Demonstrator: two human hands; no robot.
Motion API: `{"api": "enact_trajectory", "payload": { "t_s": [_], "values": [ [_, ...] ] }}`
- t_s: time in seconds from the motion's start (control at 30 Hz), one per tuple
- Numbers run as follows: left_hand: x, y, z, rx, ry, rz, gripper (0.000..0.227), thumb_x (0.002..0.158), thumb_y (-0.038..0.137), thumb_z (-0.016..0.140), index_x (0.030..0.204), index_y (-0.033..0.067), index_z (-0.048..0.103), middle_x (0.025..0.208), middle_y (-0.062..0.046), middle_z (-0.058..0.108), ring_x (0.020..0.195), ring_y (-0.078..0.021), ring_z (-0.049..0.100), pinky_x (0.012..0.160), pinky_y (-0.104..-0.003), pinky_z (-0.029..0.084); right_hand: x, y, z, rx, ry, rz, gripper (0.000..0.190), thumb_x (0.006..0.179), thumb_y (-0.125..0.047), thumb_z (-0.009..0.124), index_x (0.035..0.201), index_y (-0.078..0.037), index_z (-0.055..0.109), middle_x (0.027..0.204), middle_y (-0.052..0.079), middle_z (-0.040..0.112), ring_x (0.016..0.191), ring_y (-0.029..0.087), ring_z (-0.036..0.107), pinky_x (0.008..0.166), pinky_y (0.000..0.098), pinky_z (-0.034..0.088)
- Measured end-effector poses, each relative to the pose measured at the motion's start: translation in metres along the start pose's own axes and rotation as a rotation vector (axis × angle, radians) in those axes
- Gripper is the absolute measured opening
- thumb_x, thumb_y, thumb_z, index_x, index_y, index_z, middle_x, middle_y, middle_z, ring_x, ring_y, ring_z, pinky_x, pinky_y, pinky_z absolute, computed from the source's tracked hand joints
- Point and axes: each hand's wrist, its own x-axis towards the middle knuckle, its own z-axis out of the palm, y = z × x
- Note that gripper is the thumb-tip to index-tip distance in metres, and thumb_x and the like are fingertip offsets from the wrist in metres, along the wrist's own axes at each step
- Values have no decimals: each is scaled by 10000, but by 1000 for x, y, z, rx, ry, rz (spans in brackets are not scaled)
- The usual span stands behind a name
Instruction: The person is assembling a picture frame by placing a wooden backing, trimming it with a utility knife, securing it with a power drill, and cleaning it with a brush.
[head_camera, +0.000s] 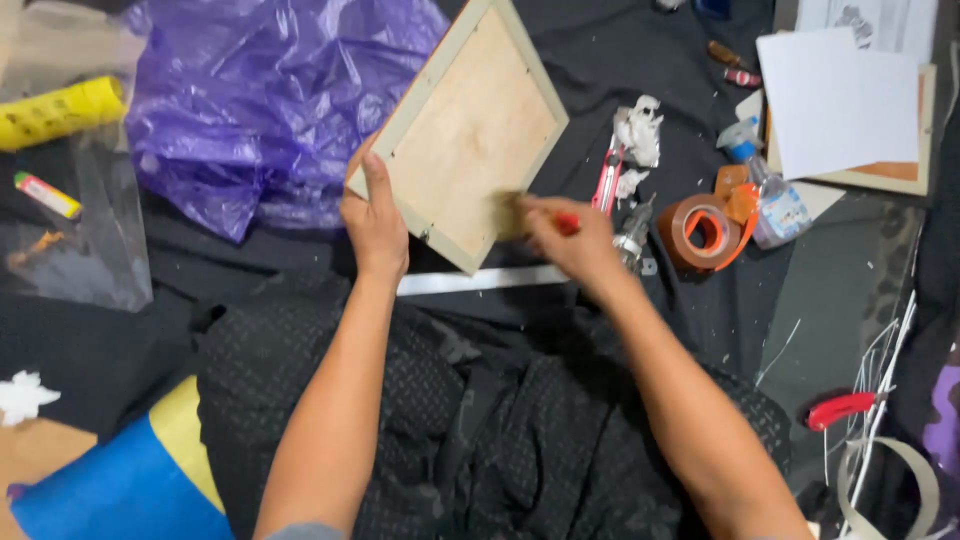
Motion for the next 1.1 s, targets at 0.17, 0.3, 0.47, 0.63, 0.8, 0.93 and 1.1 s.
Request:
{"api": "enact_trajectory", "payload": {
  "t_s": [0.17, 0.3, 0.47, 0.63, 0.8, 0.93, 1.1],
  "values": [
    [-10, -3, -6, 33, 71, -23, 516, 1091, 506, 488, 1365, 93, 633, 1315, -141, 677, 1225, -217, 657, 1103, -407, 501, -22, -32, 3, 78, -19, -14, 256, 927, -193, 707, 1159, -122, 785, 671, 153, 723, 603, 208, 731, 597, 302, 622],
    [3, -4, -3, -89, 51, -34, 514, 1086, 491, 489, 1309, 65, 670, 1227, -186, 704, 1153, -217, 667, 1071, -426, 515, 7, 14, -2, -182, 63, -109, 227, 905, -269, 765, 1103, -174, 822, 801, 153, 756, 771, 256, 685, 673, 344, 574],
    [-8, 10, -4, -42, 72, -20, 547, 1079, 525, 474, 1261, 63, 704, 1190, -197, 724, 1140, -247, 684, 1037, -432, 522, -17, -58, -1, -37, 112, -204, 224, 955, -216, 746, 1167, -167, 798, 858, 115, 782, 772, 153, 732, 740, 298, 605],
    [-7, 17, -2, 23, 46, -5, 567, 1080, 556, 400, 1228, 119, 729, 1165, -133, 747, 1128, -233, 693, 1054, -425, 511, 12, -87, 27, 115, -83, -459, 154, 946, -188, 779, 1035, -65, 807, 844, 149, 777, 800, 157, 686, 764, 347, 599],
    [-6, 15, -4, 22, 76, -7, 507, 1085, 507, 439, 1210, 120, 742, 1137, -125, 761, 1111, -219, 700, 1020, -399, 523, 90, -67, -3, 159, 305, -225, 89, 889, -138, 737, 927, -102, 810, 644, 133, 688, 562, 181, 703, 563, 319, 621],
    [-5, 18, -1, 26, 82, -45, 469, 1082, 486, 464, 1211, 132, 742, 1127, -117, 766, 1101, -204, 697, 1018, -412, 526, 48, -104, 28, 258, 68, -223, 66, 835, -97, 804, 890, -61, 795, 688, 190, 718, 599, 269, 734, 592, 418, 647],
    [-6, 13, -4, 55, 183, -50, 449, 1096, 449, 463, 1168, 125, 766, 1092, -125, 775, 1081, -233, 721, 997, -399, 529, 83, -58, 19, 292, 335, -209, 84, 871, -75, 731, 921, -28, 780, 672, 163, 686, 566, 211, 690, 561, 353, 621]
  ]
}}
